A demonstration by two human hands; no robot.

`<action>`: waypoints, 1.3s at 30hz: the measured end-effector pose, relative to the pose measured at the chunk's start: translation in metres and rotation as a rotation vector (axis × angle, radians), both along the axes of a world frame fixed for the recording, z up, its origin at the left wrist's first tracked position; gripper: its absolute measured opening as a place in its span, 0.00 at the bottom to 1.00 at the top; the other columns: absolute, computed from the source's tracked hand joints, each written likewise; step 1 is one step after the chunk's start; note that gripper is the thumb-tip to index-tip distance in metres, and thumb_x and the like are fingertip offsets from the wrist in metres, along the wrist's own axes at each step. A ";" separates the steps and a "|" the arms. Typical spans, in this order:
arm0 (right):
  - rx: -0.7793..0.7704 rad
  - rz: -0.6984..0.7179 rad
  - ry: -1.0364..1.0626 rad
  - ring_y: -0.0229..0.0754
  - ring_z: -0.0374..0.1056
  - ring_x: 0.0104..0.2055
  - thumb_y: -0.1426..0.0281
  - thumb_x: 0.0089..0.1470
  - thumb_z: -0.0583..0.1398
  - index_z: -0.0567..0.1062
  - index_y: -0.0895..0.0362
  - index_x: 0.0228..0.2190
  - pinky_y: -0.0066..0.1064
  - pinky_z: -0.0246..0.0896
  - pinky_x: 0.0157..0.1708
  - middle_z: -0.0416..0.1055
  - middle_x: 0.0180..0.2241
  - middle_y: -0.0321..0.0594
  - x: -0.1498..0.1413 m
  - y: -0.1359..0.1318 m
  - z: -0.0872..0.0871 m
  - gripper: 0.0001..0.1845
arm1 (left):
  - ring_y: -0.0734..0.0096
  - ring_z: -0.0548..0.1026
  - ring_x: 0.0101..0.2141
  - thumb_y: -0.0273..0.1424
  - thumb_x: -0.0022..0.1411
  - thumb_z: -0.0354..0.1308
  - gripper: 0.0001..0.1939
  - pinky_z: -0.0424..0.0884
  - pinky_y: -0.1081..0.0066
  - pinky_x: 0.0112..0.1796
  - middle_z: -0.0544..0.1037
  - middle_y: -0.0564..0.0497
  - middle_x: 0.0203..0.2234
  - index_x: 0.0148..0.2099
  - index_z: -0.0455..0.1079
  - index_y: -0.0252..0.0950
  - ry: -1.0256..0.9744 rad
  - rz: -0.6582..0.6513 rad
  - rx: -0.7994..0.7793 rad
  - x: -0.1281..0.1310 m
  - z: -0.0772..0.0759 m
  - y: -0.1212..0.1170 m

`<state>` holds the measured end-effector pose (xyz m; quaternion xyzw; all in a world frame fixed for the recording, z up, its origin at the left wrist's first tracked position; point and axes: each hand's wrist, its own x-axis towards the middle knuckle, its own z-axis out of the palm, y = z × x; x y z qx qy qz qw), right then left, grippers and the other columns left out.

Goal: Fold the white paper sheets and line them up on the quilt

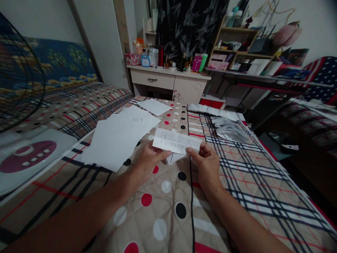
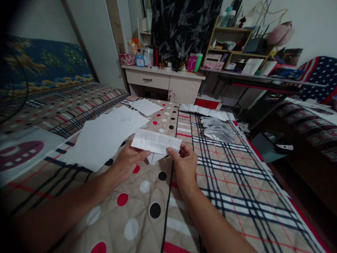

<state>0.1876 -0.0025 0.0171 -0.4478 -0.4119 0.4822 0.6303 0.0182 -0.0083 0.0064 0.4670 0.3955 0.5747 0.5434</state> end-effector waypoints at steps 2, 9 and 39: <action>-0.005 0.022 0.029 0.44 0.75 0.37 0.69 0.40 0.70 0.77 0.56 0.34 0.37 0.69 0.42 0.79 0.36 0.40 -0.004 -0.004 0.000 0.16 | 0.57 0.77 0.47 0.31 0.49 0.67 0.23 0.74 0.58 0.49 0.79 0.41 0.46 0.48 0.71 0.32 -0.051 0.007 -0.058 0.003 0.003 -0.002; -0.111 0.141 0.130 0.43 0.75 0.34 0.67 0.40 0.71 0.77 0.56 0.36 0.35 0.70 0.37 0.79 0.36 0.40 -0.013 -0.013 -0.005 0.18 | 0.57 0.79 0.44 0.32 0.46 0.70 0.21 0.74 0.57 0.48 0.81 0.43 0.42 0.45 0.74 0.33 -0.095 0.003 -0.129 0.007 0.005 -0.007; -0.160 0.077 -0.043 0.46 0.76 0.35 0.66 0.37 0.72 0.80 0.58 0.34 0.36 0.70 0.38 0.80 0.36 0.43 -0.007 -0.010 -0.005 0.18 | 0.71 0.76 0.23 0.23 0.42 0.64 0.03 0.73 0.74 0.25 0.79 0.52 0.21 0.25 0.77 0.34 0.351 0.161 0.120 -0.029 0.002 0.014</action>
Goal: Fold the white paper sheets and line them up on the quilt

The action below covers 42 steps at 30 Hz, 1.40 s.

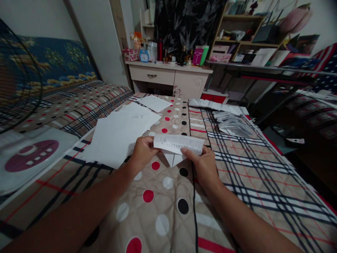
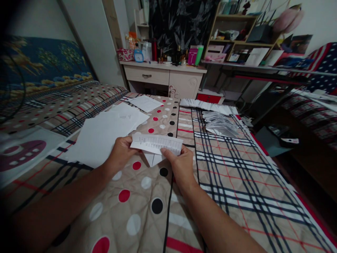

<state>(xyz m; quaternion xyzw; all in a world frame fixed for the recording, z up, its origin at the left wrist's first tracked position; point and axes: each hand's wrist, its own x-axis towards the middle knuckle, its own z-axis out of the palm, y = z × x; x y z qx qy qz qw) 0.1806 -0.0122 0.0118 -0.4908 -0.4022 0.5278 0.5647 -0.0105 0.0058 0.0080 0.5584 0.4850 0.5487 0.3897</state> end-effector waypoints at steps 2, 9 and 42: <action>0.002 0.008 0.025 0.46 0.76 0.35 0.66 0.37 0.72 0.80 0.58 0.34 0.36 0.70 0.38 0.80 0.36 0.43 0.000 0.000 0.001 0.18 | 0.72 0.75 0.23 0.25 0.42 0.65 0.01 0.72 0.74 0.25 0.78 0.52 0.20 0.23 0.76 0.34 -0.064 -0.008 -0.018 0.000 -0.002 0.000; 0.000 -0.045 0.049 0.45 0.75 0.34 0.67 0.35 0.73 0.80 0.59 0.31 0.35 0.70 0.36 0.80 0.34 0.43 0.000 0.001 0.002 0.17 | 0.77 0.70 0.20 0.27 0.45 0.62 0.05 0.65 0.78 0.22 0.77 0.50 0.21 0.28 0.78 0.32 -0.237 -0.098 -0.133 0.002 -0.003 -0.002; -0.016 -0.001 0.047 0.45 0.76 0.34 0.68 0.36 0.72 0.80 0.58 0.32 0.35 0.70 0.37 0.80 0.35 0.42 -0.001 -0.002 0.001 0.17 | 0.78 0.65 0.18 0.21 0.41 0.60 0.07 0.64 0.77 0.20 0.71 0.57 0.16 0.26 0.76 0.35 -0.048 -0.009 -0.008 0.002 -0.007 -0.004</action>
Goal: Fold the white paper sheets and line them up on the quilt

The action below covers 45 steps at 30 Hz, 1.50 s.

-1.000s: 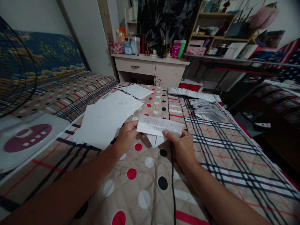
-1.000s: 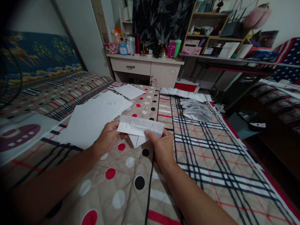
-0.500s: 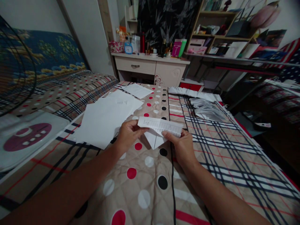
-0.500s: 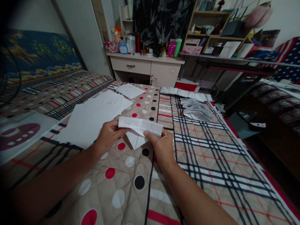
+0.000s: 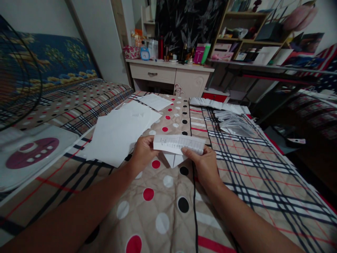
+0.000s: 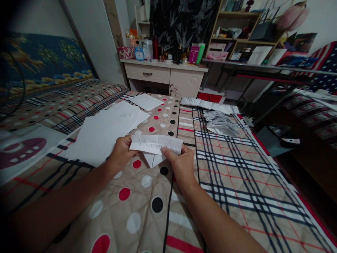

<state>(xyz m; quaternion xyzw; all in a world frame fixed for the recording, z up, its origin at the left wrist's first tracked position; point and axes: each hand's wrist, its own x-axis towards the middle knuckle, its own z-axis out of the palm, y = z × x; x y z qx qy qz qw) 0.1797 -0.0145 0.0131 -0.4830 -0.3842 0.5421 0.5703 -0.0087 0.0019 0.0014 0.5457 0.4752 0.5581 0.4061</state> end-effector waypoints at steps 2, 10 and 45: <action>0.000 -0.002 0.007 0.45 0.76 0.34 0.68 0.36 0.73 0.80 0.58 0.32 0.35 0.71 0.37 0.80 0.35 0.42 0.000 0.000 0.000 0.17 | 0.79 0.63 0.17 0.23 0.42 0.60 0.05 0.63 0.77 0.19 0.71 0.57 0.16 0.26 0.76 0.35 -0.063 -0.019 -0.040 0.001 -0.001 0.000; 0.001 -0.052 0.020 0.47 0.76 0.36 0.68 0.36 0.72 0.80 0.59 0.32 0.36 0.70 0.37 0.80 0.36 0.44 0.001 0.003 -0.002 0.17 | 0.81 0.64 0.17 0.32 0.52 0.61 0.08 0.59 0.79 0.17 0.75 0.52 0.21 0.33 0.77 0.32 -0.216 -0.133 -0.118 0.003 -0.001 -0.002; 0.039 0.054 -0.005 0.45 0.75 0.32 0.68 0.35 0.72 0.81 0.58 0.31 0.36 0.71 0.36 0.81 0.33 0.42 -0.002 -0.003 0.002 0.16 | 0.66 0.78 0.29 0.34 0.39 0.74 0.18 0.75 0.71 0.30 0.81 0.48 0.29 0.33 0.76 0.32 0.017 0.038 -0.104 0.010 0.007 -0.006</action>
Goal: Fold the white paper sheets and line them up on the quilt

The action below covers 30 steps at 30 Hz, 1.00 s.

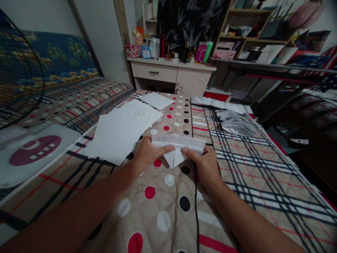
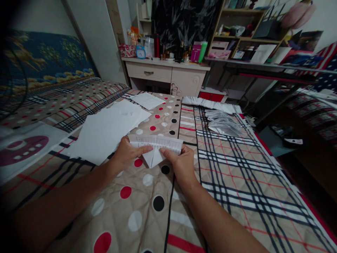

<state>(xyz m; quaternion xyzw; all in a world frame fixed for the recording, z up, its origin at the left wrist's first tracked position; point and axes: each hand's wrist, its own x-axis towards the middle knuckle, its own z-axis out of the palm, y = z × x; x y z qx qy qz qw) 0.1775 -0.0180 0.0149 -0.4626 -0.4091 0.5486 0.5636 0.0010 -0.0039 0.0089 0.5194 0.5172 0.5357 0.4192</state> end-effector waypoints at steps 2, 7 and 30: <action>-0.021 0.012 0.032 0.45 0.75 0.32 0.68 0.36 0.72 0.80 0.58 0.31 0.35 0.70 0.36 0.81 0.33 0.42 0.001 0.001 -0.002 0.16 | 0.68 0.76 0.26 0.35 0.38 0.74 0.17 0.73 0.73 0.26 0.80 0.49 0.26 0.30 0.76 0.32 0.061 -0.002 0.017 -0.003 0.001 0.002; -0.010 0.043 0.045 0.43 0.75 0.32 0.69 0.37 0.72 0.80 0.58 0.31 0.32 0.69 0.34 0.80 0.33 0.40 0.005 0.005 -0.006 0.15 | 0.75 0.70 0.18 0.36 0.40 0.73 0.14 0.64 0.77 0.18 0.74 0.53 0.17 0.24 0.74 0.32 0.190 -0.063 0.081 -0.014 0.006 0.004; -0.018 0.006 0.044 0.35 0.65 0.21 0.60 0.39 0.70 0.79 0.57 0.24 0.27 0.60 0.23 0.73 0.20 0.36 0.015 0.020 -0.012 0.14 | 0.75 0.69 0.11 0.50 0.56 0.58 0.24 0.60 0.80 0.11 0.73 0.52 0.12 0.25 0.67 0.33 0.029 -0.143 -0.143 -0.024 -0.003 0.014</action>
